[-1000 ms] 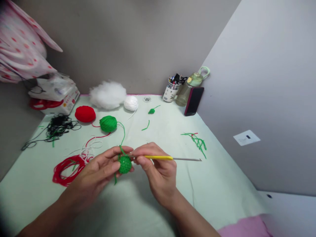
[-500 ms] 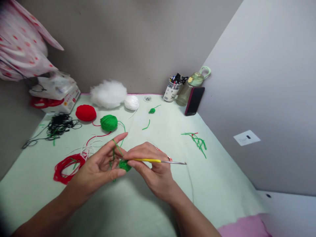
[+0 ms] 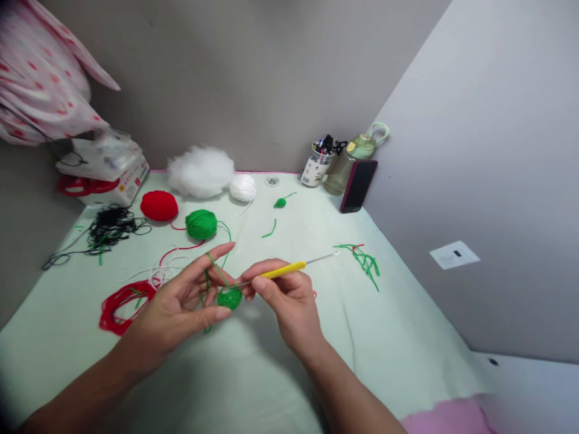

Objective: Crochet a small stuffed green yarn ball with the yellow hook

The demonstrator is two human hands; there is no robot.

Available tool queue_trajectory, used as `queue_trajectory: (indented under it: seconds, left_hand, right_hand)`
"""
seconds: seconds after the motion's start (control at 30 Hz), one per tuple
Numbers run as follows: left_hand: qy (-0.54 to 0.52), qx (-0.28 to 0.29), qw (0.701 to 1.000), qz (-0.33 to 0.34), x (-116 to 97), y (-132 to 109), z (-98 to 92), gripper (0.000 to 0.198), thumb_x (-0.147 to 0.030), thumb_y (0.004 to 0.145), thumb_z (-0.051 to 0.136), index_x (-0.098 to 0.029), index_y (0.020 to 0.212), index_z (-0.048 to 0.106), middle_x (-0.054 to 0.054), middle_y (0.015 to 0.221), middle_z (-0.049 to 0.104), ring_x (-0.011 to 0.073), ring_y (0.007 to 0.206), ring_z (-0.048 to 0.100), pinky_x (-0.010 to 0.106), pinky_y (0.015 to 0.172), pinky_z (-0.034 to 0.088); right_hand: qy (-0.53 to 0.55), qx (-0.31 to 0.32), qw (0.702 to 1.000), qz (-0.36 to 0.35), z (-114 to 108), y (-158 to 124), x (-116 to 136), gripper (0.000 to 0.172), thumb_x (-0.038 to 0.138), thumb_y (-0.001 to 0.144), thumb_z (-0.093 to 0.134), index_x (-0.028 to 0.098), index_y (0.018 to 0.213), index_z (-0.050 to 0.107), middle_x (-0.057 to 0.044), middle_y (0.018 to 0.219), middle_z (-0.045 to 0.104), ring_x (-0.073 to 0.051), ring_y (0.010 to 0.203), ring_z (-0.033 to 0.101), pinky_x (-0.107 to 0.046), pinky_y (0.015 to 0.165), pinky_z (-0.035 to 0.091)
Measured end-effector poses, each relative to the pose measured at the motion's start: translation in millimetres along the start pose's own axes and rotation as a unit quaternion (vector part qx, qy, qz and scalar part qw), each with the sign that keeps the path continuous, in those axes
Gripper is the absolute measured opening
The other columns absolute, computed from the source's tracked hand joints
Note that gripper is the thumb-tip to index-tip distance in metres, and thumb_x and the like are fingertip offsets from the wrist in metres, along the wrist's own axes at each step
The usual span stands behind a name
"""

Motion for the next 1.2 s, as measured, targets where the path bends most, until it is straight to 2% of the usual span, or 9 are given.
queue_trajectory:
  seconds: [0.13,0.33,0.73,0.97,1.2]
  left_hand:
    - [0.014,-0.005,1.000,0.002,-1,-1,-1.6,0.071,-0.031,0.083,0.083,-0.044,0.148,0.056,-0.002,0.101,0.063,0.0183,0.090,0.053,0.033,0.089,0.039]
    - [0.028,0.002,1.000,-0.002,-4,-1,-2.1,0.067,-0.031,0.084,0.081,-0.039,0.147,0.058,0.000,0.105,0.068,0.0222,0.096,0.056,0.036,0.092,0.039]
    - [0.076,-0.017,0.997,0.000,-3,-1,-4.4,0.066,-0.032,0.083,0.082,-0.043,0.144,0.060,-0.002,0.104,0.069,0.0209,0.093,0.050,0.035,0.094,0.038]
    - [0.079,-0.033,0.996,-0.018,-5,-2,-2.4,0.066,-0.033,0.081,0.084,-0.045,0.142,0.062,-0.003,0.102,0.070,0.0196,0.092,0.050,0.033,0.092,0.037]
    - [0.100,-0.031,0.994,-0.022,-5,-1,-0.7,0.066,-0.030,0.079,0.083,-0.039,0.142,0.064,-0.001,0.101,0.071,0.0219,0.094,0.052,0.036,0.093,0.038]
  right_hand:
    - [0.036,0.006,0.999,0.041,2,3,3,0.018,0.038,0.094,0.073,0.021,0.090,0.075,-0.004,0.080,0.077,-0.014,0.065,0.067,-0.029,0.065,0.059]
    - [0.025,0.021,0.999,0.036,2,5,7,0.024,0.043,0.096,0.071,0.020,0.088,0.069,-0.005,0.079,0.077,-0.015,0.064,0.068,-0.030,0.064,0.060]
    - [-0.027,0.076,0.996,-0.043,-4,-4,11,0.014,0.029,0.103,0.062,0.024,0.103,0.075,-0.005,0.096,0.078,-0.017,0.082,0.071,-0.033,0.076,0.060]
    - [-0.089,0.085,0.989,-0.079,-1,-5,19,0.014,0.028,0.103,0.062,0.025,0.105,0.076,-0.006,0.097,0.078,-0.019,0.085,0.070,-0.036,0.076,0.060]
    - [-0.174,0.120,0.971,-0.113,-3,-5,24,0.016,0.025,0.104,0.059,0.024,0.104,0.075,-0.006,0.095,0.079,-0.021,0.089,0.073,-0.040,0.079,0.060]
Point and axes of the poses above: each hand's wrist, its own y-axis towards the middle knuckle, its own z-axis out of the palm, x = y × z, the point moved 2 cm from there along y, towards the middle knuckle
